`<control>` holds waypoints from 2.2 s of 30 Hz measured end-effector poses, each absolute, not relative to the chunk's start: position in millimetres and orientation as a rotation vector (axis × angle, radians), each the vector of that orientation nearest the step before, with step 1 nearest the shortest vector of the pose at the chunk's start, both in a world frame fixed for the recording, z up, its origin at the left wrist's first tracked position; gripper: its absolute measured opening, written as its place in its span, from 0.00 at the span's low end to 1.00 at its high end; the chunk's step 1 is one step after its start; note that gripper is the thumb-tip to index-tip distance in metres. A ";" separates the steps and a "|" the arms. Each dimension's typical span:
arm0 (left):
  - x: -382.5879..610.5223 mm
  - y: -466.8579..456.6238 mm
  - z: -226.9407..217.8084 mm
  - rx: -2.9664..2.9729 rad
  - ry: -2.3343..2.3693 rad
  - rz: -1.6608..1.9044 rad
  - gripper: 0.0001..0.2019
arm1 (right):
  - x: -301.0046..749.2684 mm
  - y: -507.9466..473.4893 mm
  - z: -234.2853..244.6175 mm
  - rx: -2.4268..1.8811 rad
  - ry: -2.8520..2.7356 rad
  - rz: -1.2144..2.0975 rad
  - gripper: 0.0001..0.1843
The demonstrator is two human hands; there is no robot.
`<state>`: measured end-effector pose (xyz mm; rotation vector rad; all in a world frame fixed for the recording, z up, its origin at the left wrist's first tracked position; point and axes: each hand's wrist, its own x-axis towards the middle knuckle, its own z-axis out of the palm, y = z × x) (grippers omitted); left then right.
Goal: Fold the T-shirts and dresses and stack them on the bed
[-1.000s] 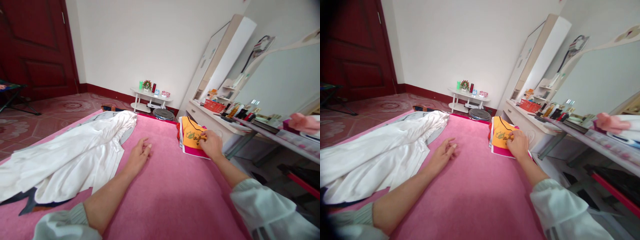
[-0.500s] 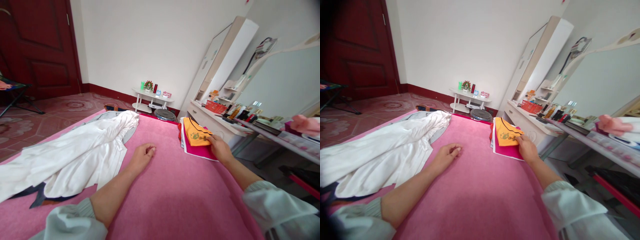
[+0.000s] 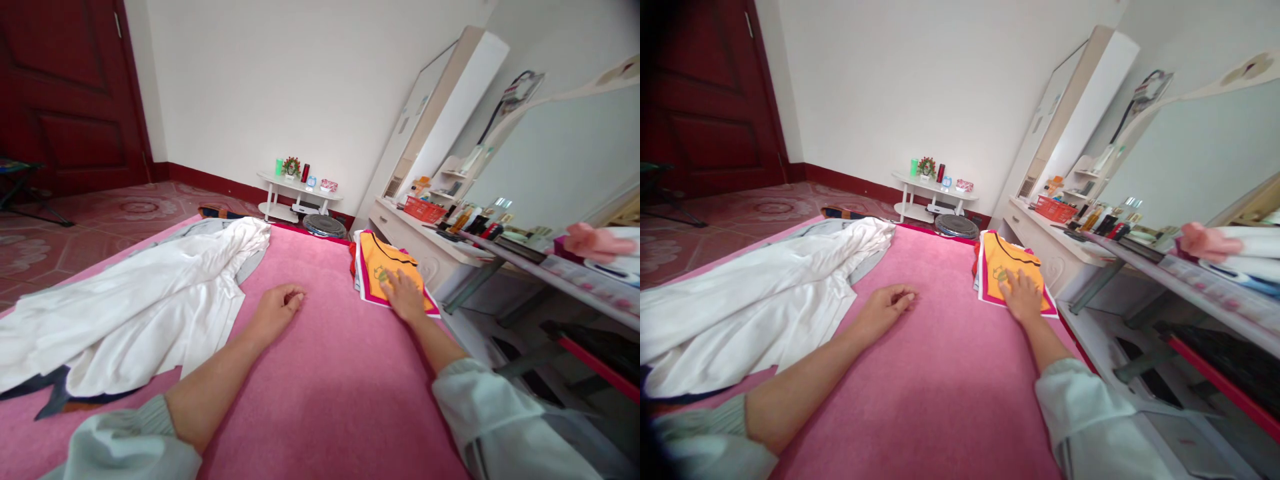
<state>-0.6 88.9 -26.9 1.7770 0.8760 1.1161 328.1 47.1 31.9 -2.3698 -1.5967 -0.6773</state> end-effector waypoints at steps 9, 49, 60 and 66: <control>-3.7 88.3 -24.2 1.742 0.847 1.108 0.12 | 290.3 43.0 29.0 -2.658 -1.502 -0.212 0.34; -6.9 53.4 -29.6 2.523 0.927 0.944 0.15 | 154.9 -27.2 -12.0 -1.580 -1.876 0.182 0.19; -7.2 52.1 -27.6 2.513 0.921 0.936 0.16 | 154.5 -27.5 -11.6 -1.574 -1.876 0.175 0.19; -7.2 51.2 -26.3 2.495 0.938 0.942 0.15 | 154.9 -26.6 -11.5 -1.572 -1.862 0.195 0.18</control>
